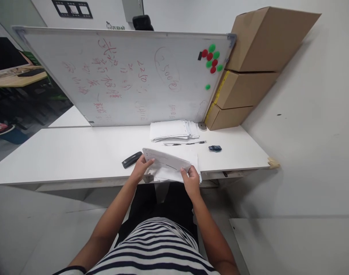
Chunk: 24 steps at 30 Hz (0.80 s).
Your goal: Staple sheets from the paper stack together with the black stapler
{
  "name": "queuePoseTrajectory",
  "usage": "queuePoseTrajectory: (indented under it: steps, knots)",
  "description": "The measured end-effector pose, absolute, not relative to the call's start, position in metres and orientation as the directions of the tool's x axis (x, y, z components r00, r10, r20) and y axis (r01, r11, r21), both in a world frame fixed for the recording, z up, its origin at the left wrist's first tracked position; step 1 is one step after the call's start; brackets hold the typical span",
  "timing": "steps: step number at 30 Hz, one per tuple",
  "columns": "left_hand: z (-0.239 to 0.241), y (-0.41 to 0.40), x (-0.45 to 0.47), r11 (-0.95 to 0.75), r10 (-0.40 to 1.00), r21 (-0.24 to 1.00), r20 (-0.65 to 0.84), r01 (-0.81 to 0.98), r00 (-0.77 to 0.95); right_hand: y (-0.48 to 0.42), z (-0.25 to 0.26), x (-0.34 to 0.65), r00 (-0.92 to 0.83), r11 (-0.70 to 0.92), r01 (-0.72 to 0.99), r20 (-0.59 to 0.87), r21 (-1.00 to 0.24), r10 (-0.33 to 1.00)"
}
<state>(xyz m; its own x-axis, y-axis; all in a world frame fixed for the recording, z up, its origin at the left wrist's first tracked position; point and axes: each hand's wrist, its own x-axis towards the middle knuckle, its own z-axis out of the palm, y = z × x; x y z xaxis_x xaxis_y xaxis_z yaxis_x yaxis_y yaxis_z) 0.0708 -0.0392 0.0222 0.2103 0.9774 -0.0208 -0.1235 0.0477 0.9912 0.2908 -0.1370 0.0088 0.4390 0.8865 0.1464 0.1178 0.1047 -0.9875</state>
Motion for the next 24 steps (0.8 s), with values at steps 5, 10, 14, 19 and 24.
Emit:
queuePoseTrajectory:
  steps: [5, 10, 14, 19, 24]
  knots:
    - [0.012, -0.043, 0.067, 0.064, 0.971, 0.998, -0.058, -0.018, 0.233, -0.144, 0.004, 0.278, 0.485, 0.051, 0.102, 0.095, -0.993, 0.869]
    - [0.008, -0.046, 0.066, -0.047, 0.969, 0.991, 0.015, 0.127, 0.246, -0.144, 0.004, 0.278, 0.475, -0.017, 0.174, 0.068, -0.985, 0.877]
    - [0.006, -0.046, 0.068, -0.129, 0.963, 0.961, 0.063, 0.244, 0.261, -0.143, 0.002, 0.28, 0.435, -0.136, 0.263, -0.008, -0.955, 0.901]
    - [0.012, -0.038, 0.052, -0.435, 0.899, 0.707, 0.312, 0.557, 0.306, -0.153, 0.004, 0.299, 0.54, -0.233, 0.438, 0.047, -0.868, 0.841]
    - [0.013, -0.014, 0.009, -0.202, 0.935, 0.385, 0.349, 0.901, 0.061, -0.17, 0.009, 0.324, 0.653, -0.288, 0.283, -0.036, -0.915, 0.756]
